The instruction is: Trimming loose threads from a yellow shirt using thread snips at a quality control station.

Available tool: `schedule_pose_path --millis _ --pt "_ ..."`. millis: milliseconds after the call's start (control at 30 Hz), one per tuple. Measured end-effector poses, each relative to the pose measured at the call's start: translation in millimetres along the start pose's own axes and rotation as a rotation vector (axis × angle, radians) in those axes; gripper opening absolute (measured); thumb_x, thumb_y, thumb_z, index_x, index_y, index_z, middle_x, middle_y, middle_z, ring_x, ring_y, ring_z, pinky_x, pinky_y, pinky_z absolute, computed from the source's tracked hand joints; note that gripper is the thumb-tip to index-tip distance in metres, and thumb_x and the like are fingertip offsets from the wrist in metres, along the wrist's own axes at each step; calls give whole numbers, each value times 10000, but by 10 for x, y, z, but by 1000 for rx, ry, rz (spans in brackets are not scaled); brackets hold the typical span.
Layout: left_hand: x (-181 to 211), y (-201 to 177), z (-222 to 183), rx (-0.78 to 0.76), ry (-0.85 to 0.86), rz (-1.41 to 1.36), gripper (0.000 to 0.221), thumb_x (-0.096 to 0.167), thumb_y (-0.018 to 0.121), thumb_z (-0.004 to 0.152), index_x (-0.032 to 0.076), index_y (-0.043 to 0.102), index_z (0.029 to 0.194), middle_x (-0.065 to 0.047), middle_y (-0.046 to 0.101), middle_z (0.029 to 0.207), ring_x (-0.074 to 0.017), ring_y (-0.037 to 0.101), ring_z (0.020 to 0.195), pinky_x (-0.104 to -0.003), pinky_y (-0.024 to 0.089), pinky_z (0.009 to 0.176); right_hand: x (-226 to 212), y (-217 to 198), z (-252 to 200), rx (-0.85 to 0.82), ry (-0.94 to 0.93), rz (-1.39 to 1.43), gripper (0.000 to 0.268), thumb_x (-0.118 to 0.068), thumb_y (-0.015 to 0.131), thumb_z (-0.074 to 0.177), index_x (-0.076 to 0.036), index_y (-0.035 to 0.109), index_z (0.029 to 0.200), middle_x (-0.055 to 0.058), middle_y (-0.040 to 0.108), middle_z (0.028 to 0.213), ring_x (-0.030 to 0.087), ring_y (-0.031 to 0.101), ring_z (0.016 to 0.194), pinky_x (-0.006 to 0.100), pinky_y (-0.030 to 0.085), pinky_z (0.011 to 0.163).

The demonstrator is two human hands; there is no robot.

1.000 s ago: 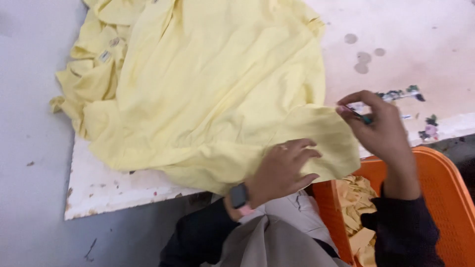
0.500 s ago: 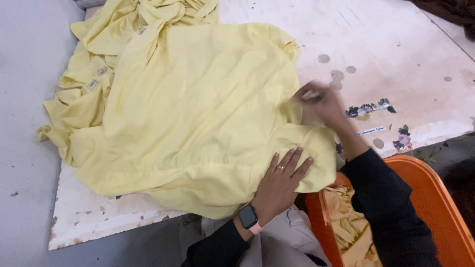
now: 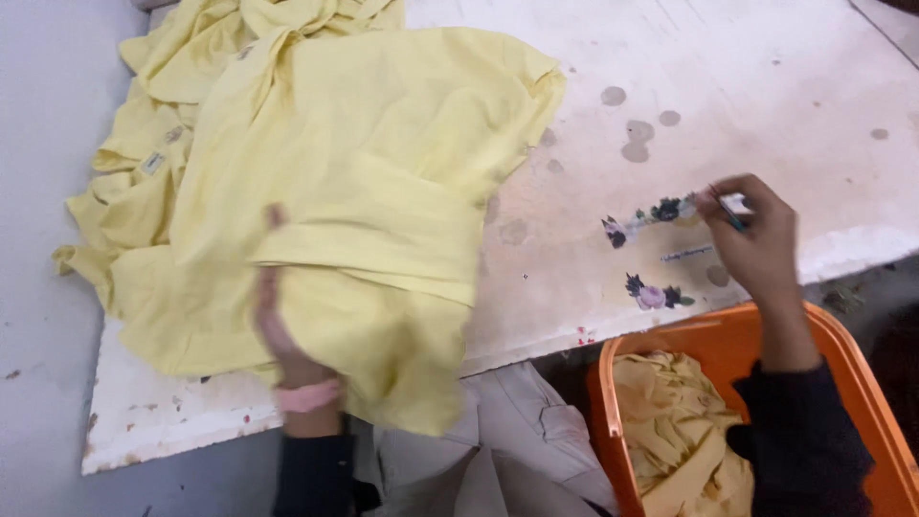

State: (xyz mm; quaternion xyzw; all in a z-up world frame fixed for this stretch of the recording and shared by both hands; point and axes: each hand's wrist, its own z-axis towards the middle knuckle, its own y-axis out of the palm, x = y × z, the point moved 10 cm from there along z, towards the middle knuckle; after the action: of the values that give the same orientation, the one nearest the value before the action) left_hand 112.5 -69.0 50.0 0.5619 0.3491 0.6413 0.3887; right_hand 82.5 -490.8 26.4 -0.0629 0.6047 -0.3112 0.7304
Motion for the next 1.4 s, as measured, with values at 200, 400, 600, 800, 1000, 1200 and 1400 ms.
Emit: schedule_pose_path --millis 200,400,600,800,1000,1200,1400 --pt "1058 -279 -547 652 613 1109 365 229 398 870 110 318 1205 -47 353 1177 -160 341 1140 -264 290 957 177 -129 -28 26 -87 -253 133 -124 587 912 -11 573 981 143 572 1004 269 516 1019 374 440 685" --pt "-260 577 -227 -228 264 1925 228 165 509 814 44 523 1007 -85 565 1006 -203 535 937 -312 404 854 330 159 -71 -167 31 -596 414 -179 535 690 -160 543 1103 39 512 1169 233 548 836 368 422 515" --pt "-1083 582 -28 -836 778 2633 103 59 501 715 98 578 771 -132 543 1071 -285 462 1085 -396 344 956 353 128 -100 -120 -122 -635 424 -172 544 625 -166 584 1047 -25 524 1191 166 530 1036 401 463 589" --pt "76 688 684 -18 129 1529 315 221 668 704 75 609 976 -14 620 990 -69 539 936 -197 414 850 338 98 -81 -114 -121 -545 398 -115 551 625 -131 597 1020 -7 544 1166 180 585 833 319 437 508" --pt "532 992 785 -243 721 2011 589 -195 298 866 101 140 1350 -216 222 1384 -368 200 1308 -449 178 1124 255 33 -116 -27 -223 -405 307 -18 584 679 -46 579 984 94 596 1095 265 574 968 377 461 741" --pt "426 973 760 -170 613 1878 506 -63 341 865 93 175 1317 -203 268 1338 -349 261 1261 -449 211 1082 305 37 -84 -28 -75 -446 360 -31 554 649 -75 593 1003 57 581 1110 256 566 833 362 436 553" --pt "237 698 676 -77 462 1717 454 69 383 864 84 211 1284 -189 313 1292 -330 322 1215 -449 245 1039 -449 370 -13 -64 -19 27 204 -119 607 782 -35 565 962 123 555 1023 213 536 936 295 504 649"
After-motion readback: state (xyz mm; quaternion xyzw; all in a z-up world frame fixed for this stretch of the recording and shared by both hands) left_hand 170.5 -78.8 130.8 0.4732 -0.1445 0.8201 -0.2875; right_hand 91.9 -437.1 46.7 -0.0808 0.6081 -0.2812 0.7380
